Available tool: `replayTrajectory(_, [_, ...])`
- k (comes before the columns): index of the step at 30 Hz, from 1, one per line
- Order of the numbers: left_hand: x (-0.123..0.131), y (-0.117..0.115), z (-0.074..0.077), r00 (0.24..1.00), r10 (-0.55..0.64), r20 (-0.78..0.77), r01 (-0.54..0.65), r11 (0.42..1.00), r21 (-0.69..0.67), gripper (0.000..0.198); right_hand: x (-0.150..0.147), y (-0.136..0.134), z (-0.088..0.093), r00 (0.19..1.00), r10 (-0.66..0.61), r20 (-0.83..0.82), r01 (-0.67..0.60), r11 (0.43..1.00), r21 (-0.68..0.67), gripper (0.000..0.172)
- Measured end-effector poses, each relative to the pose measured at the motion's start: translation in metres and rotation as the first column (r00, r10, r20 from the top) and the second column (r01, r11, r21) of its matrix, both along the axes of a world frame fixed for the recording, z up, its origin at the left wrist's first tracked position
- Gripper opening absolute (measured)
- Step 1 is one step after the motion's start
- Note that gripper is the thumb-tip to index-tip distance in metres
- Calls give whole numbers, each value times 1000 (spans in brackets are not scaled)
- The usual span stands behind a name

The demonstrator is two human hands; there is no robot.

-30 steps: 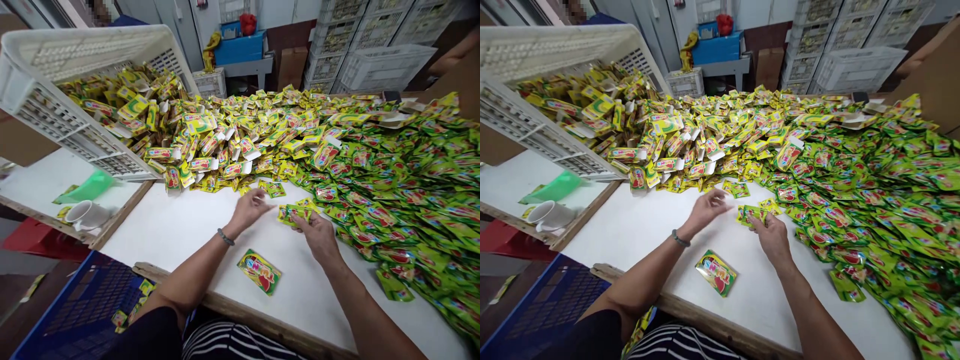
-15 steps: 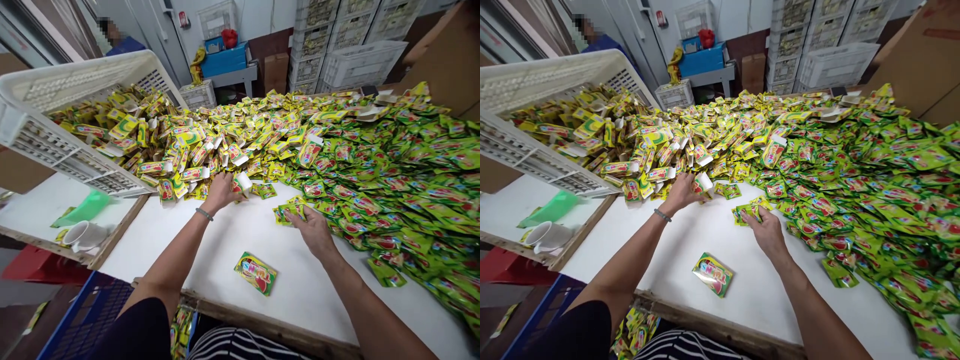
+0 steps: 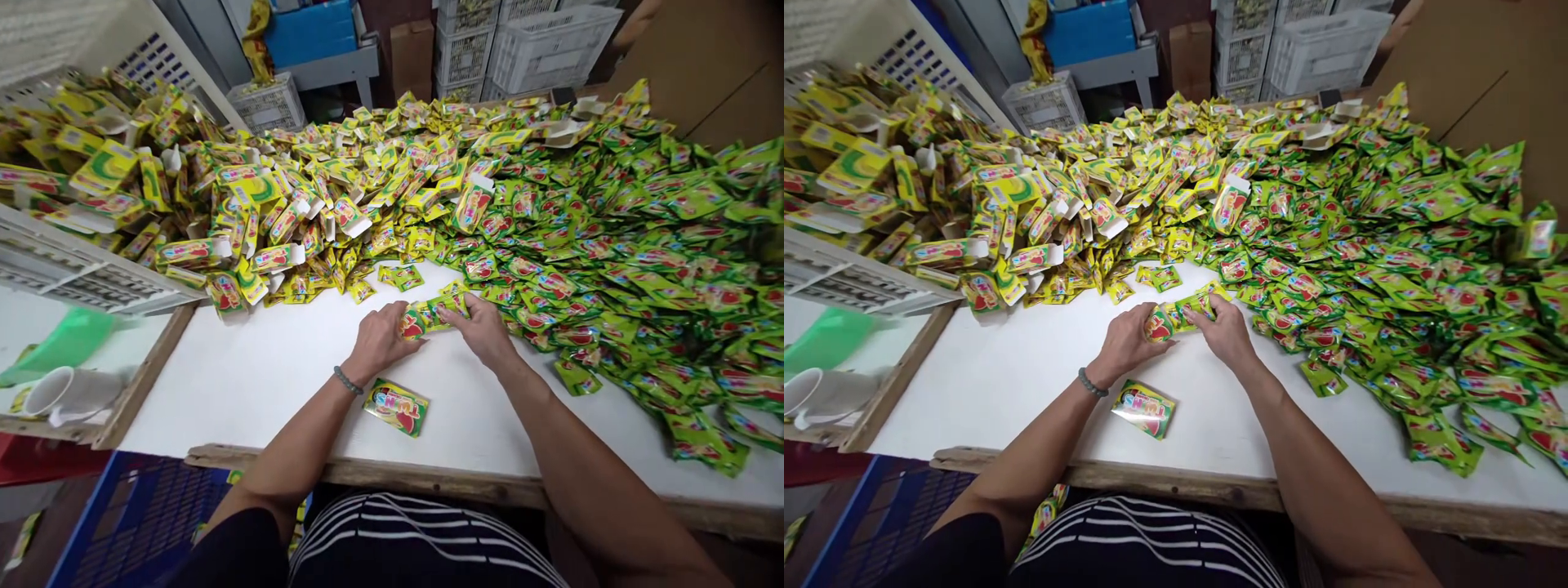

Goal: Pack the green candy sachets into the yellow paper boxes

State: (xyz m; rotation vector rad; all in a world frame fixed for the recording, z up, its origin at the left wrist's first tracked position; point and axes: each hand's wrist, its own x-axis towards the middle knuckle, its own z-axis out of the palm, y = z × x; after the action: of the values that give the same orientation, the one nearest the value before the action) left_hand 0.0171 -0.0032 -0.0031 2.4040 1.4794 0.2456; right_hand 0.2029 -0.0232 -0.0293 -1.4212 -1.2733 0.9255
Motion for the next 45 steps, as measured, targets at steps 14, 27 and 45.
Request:
replayTrajectory(14, [-11,-3,-6,579,391,715,222,768,-600,63,-14,0,-4,988,-155,-25,156,986,52,34])
replayTrajectory(27, [5,-10,-3,236,650,722,249,678,-692,57,-24,-9,-7,969,156,193,-160,987,6,49])
replayTrajectory(45, [-8,-8,5,188,492,850,239,817,-525,41,-35,-17,7,984,161,-76,-145,973,179,26])
